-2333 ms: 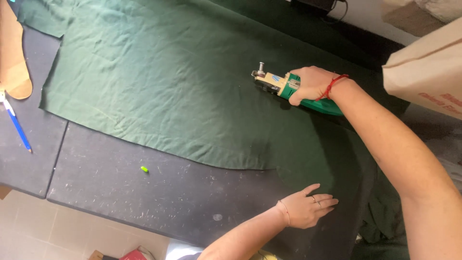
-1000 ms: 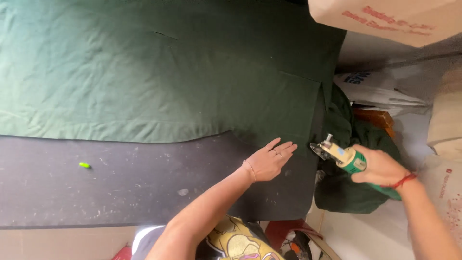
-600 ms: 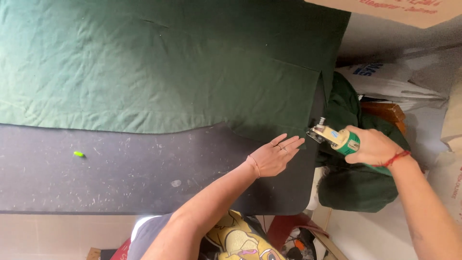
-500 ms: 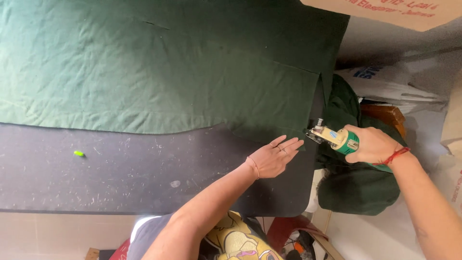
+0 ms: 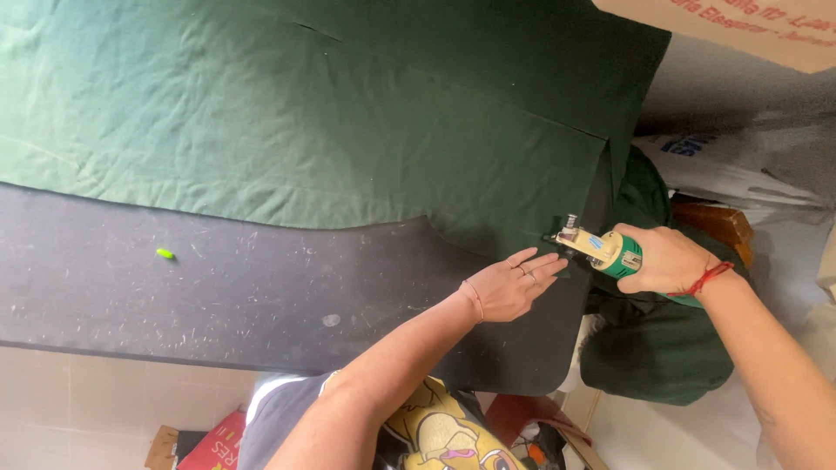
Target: The person places a paper pattern on a large piece of green fabric and marks it with a pencil. They then use an electric rotary cutter to cut the fabric along the pattern's outline. After cutting, they remove the pattern and handle the cut fabric pieces.
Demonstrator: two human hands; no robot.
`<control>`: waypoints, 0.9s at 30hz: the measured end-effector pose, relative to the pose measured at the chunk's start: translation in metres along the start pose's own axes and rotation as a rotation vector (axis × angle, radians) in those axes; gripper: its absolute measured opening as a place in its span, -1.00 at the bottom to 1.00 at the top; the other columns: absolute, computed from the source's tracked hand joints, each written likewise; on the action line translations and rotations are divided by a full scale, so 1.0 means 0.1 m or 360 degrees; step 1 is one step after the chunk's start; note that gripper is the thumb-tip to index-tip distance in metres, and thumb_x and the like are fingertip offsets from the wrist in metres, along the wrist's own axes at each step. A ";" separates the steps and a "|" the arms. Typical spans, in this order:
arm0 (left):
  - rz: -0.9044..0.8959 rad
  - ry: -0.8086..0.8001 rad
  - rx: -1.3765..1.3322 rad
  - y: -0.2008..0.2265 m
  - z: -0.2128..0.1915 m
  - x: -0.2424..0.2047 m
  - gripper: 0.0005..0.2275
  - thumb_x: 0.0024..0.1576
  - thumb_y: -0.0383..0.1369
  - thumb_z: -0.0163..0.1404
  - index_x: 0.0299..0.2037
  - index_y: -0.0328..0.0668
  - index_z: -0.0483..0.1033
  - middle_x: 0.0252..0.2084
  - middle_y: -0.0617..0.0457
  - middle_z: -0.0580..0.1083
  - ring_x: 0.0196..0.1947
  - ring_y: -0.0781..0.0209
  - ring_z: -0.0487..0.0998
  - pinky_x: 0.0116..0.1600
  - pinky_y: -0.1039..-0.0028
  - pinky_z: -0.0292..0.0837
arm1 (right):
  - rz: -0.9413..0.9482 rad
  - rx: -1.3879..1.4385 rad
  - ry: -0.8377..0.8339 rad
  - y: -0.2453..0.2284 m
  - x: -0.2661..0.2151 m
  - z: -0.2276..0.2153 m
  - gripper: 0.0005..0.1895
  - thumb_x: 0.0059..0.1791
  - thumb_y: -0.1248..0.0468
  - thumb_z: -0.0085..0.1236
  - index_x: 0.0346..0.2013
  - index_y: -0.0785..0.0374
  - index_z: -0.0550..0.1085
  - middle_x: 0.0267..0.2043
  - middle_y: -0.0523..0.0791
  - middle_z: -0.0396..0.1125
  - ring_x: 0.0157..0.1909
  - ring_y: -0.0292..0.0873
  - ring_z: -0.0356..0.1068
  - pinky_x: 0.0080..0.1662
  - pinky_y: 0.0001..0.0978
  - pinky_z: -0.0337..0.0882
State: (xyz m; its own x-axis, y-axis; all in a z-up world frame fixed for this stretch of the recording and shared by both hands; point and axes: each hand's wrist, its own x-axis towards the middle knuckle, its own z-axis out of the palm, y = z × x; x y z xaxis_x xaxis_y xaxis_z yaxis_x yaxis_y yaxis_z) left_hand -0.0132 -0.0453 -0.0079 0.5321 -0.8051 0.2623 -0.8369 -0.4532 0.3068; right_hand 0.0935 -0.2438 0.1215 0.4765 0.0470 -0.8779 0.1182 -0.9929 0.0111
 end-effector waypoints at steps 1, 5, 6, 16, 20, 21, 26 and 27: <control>-0.0001 0.0029 -0.0030 0.00 0.01 0.00 -0.60 0.05 -0.29 -0.28 0.10 -0.22 0.22 0.25 -0.05 -0.02 0.27 0.13 -0.06 0.31 0.26 -0.22 | 0.0000 -0.0022 0.0000 -0.04 0.01 -0.02 -0.44 -0.52 0.13 0.20 -0.25 -0.07 0.33 -0.50 -0.21 0.35 -0.48 -0.18 0.32 -0.41 -0.43 0.28; -0.0004 0.0101 -0.0110 0.00 0.03 -0.01 -0.60 -0.01 -0.33 -0.21 0.06 -0.23 0.27 0.23 -0.04 0.03 0.25 0.15 0.03 0.30 0.28 -0.17 | -0.0030 -0.0097 0.0001 -0.23 0.06 -0.08 -0.41 -0.52 0.10 0.21 -0.22 -0.06 0.30 -0.46 -0.18 0.36 -0.45 -0.15 0.34 -0.41 -0.39 0.29; -0.0009 0.0104 -0.0111 0.01 0.04 -0.02 -0.60 -0.01 -0.33 -0.21 0.06 -0.23 0.27 0.23 -0.04 0.03 0.25 0.15 0.03 0.30 0.28 -0.17 | -0.0031 -0.0102 -0.0001 -0.30 0.06 -0.10 -0.41 -0.52 0.10 0.21 -0.22 -0.06 0.30 -0.46 -0.18 0.36 -0.45 -0.15 0.34 -0.41 -0.39 0.29; -0.0049 0.0626 -0.0222 0.08 0.34 -0.04 -0.64 -0.02 -0.45 -0.31 0.02 -0.34 0.20 0.21 -0.13 0.05 0.22 0.08 0.08 0.29 0.18 -0.13 | -0.0144 -0.0055 0.0090 -0.95 0.19 -0.26 -0.37 -0.55 0.05 0.17 -0.19 -0.09 0.33 -0.30 -0.02 0.37 -0.19 0.05 0.36 -0.16 -0.18 0.36; -0.0007 0.0901 -0.0300 0.11 0.42 -0.03 -0.70 0.04 -0.47 -0.37 -0.04 -0.33 0.25 0.16 -0.16 0.14 0.17 0.03 0.18 0.23 0.13 0.01 | -0.0185 -0.0200 0.0121 -1.21 0.24 -0.34 -0.34 -0.58 -0.06 0.17 -0.20 -0.18 0.31 -0.30 -0.06 0.38 -0.18 0.04 0.37 -0.14 -0.18 0.36; -0.0016 0.0905 -0.0292 0.11 0.40 -0.04 -0.70 0.04 -0.47 -0.37 -0.04 -0.33 0.25 0.16 -0.16 0.14 0.17 0.03 0.18 0.23 0.13 0.01 | -0.0192 -0.0210 0.0122 -1.29 0.25 -0.35 -0.34 -0.58 -0.06 0.17 -0.20 -0.18 0.31 -0.30 -0.06 0.38 -0.18 0.04 0.37 -0.14 -0.18 0.36; -0.0009 0.0978 -0.0337 0.20 0.36 -0.09 -0.74 0.05 -0.47 -0.31 -0.07 -0.33 0.29 0.12 -0.15 0.20 0.14 0.05 0.22 0.22 0.13 0.05 | -0.0200 -0.0195 0.0115 -1.75 0.22 -0.46 -0.37 -0.56 0.01 0.15 -0.20 -0.12 0.33 -0.28 -0.05 0.37 -0.19 0.04 0.37 -0.18 -0.19 0.36; -0.0014 0.0977 -0.0333 0.24 0.31 -0.14 -0.74 0.05 -0.47 -0.31 -0.07 -0.33 0.29 0.12 -0.15 0.20 0.14 0.05 0.22 0.22 0.13 0.05 | -0.0205 -0.0198 0.0115 -1.83 0.22 -0.47 -0.37 -0.56 0.01 0.15 -0.20 -0.12 0.33 -0.28 -0.05 0.37 -0.19 0.04 0.37 -0.18 -0.19 0.36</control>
State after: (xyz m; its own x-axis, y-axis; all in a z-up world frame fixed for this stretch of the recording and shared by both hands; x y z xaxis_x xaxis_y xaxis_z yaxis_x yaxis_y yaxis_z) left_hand -0.0446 -0.0568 -0.0322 0.5669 -0.4082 0.7155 -0.8227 -0.3246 0.4667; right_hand 0.1233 -0.0555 0.1229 0.5114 0.1851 -0.8392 0.2872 -0.9572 -0.0361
